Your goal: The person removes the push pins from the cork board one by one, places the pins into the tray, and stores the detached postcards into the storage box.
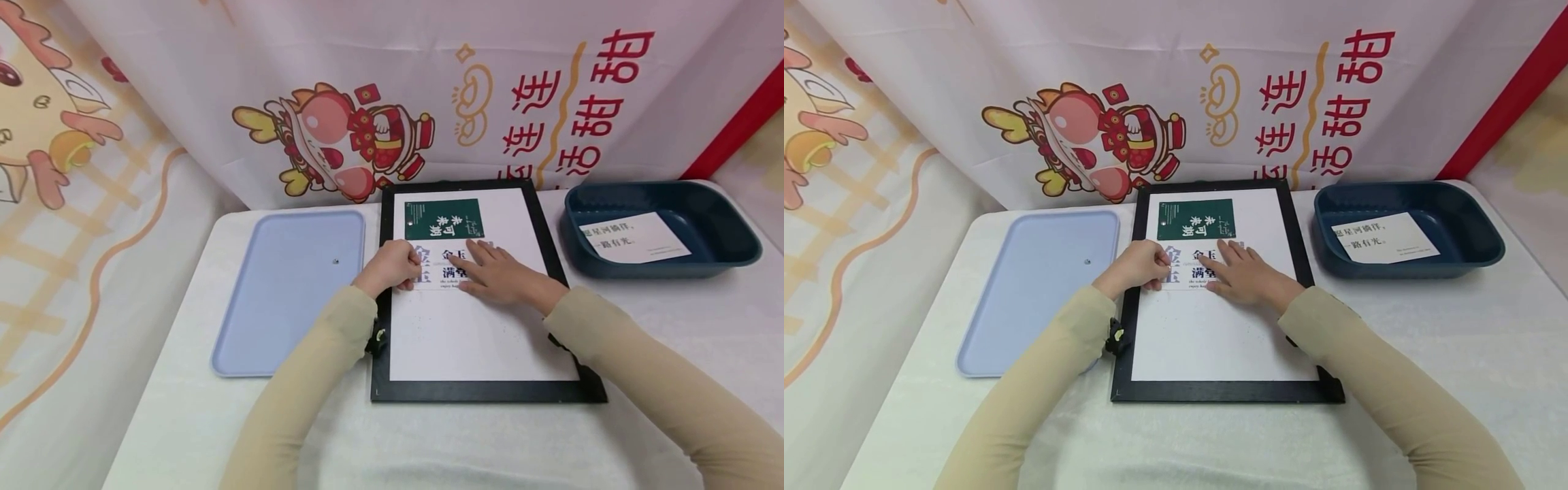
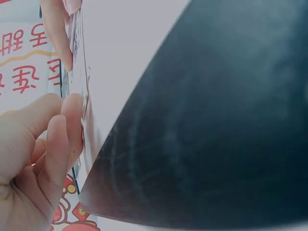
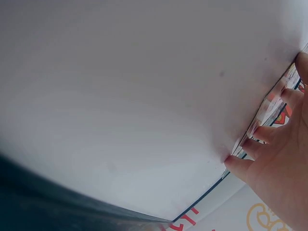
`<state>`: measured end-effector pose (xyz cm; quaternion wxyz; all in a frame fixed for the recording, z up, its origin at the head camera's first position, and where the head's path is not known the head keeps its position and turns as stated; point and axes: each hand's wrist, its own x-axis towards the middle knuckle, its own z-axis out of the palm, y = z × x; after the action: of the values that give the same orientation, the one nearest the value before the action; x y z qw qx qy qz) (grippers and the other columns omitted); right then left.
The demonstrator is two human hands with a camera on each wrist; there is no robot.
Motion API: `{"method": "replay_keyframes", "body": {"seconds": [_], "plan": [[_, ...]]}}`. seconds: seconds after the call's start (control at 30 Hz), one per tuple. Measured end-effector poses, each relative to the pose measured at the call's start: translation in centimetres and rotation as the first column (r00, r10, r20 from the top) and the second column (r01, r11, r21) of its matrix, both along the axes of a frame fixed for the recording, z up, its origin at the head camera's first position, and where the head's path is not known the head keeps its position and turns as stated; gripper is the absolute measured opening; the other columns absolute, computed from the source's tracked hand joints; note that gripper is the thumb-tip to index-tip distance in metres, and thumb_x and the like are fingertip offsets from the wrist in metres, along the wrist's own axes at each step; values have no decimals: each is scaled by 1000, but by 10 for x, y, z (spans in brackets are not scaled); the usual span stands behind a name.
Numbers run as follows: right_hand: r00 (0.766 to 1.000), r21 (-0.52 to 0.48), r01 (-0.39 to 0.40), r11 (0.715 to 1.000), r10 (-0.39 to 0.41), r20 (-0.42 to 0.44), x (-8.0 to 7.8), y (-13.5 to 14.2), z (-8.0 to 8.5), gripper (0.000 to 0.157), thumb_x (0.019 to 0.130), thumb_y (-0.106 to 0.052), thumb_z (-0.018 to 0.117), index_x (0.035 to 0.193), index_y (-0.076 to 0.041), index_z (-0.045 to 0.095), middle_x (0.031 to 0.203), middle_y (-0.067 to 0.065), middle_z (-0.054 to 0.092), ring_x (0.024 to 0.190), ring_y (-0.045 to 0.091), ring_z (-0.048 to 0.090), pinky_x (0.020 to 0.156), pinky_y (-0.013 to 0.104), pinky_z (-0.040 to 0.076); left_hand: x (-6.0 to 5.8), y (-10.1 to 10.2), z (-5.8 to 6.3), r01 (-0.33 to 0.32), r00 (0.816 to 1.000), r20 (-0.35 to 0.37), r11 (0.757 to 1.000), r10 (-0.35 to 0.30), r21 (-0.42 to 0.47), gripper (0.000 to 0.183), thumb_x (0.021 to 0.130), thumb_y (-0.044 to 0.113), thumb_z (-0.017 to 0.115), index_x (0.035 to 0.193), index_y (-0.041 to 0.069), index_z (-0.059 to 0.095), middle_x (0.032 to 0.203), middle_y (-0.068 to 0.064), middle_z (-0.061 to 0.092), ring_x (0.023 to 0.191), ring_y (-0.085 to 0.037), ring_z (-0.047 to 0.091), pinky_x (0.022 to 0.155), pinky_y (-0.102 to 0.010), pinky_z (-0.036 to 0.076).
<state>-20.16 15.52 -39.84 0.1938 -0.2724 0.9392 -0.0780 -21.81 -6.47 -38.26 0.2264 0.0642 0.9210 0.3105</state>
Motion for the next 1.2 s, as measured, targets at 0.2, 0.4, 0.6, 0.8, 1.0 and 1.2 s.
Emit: {"method": "replay_keyframes", "body": {"seconds": [0.2,0.4,0.6,0.8,1.0,1.2], "plan": [[1000,-6,2,1000,-2,4,0,1,-1,61,100,-44,41,153,-24,20,160,21,2,147,43,2,117,60,8,0,0,1,7,1000,14,1000,-8,15,12,91,11,62,100,2,63,72,-7,63,51,-10,57,47,-21,49],[1000,-11,6,1000,-6,7,0,1,-2,61,100,-44,41,153,-24,20,160,21,2,147,43,2,117,60,7,2,2,1,13,1000,3,1000,-13,-18,12,91,14,62,95,3,61,64,-4,61,50,-10,55,47,-21,48],[1000,-17,4,1000,-4,-6,-1,2,-4,61,100,-44,41,153,-25,20,160,20,3,147,43,3,117,60,8,2,5,2,39,999,-20,995,-41,-88,14,92,18,62,88,5,61,58,-2,57,47,-10,53,46,-20,43],[1000,-18,-2,1000,2,-12,-1,2,-4,60,100,-43,43,153,-24,21,160,21,4,147,44,4,117,60,9,1,6,2,53,998,-28,992,-56,-113,16,92,19,62,84,6,60,56,-1,57,46,-10,53,45,-19,43],[1000,-12,-15,1000,14,-20,-2,2,-5,60,100,-44,41,153,-24,21,160,22,4,147,44,5,117,59,10,1,2,2,53,998,-33,997,-55,-48,12,92,13,60,89,3,64,62,-4,60,50,-11,57,48,-20,47],[999,-15,-29,999,29,-33,-2,2,-5,60,100,-43,41,153,-22,22,160,23,6,147,45,7,116,61,12,-1,-3,-2,30,1000,-2,999,-30,39,15,93,11,58,101,1,64,71,-8,63,53,-12,59,51,-22,51]]}}
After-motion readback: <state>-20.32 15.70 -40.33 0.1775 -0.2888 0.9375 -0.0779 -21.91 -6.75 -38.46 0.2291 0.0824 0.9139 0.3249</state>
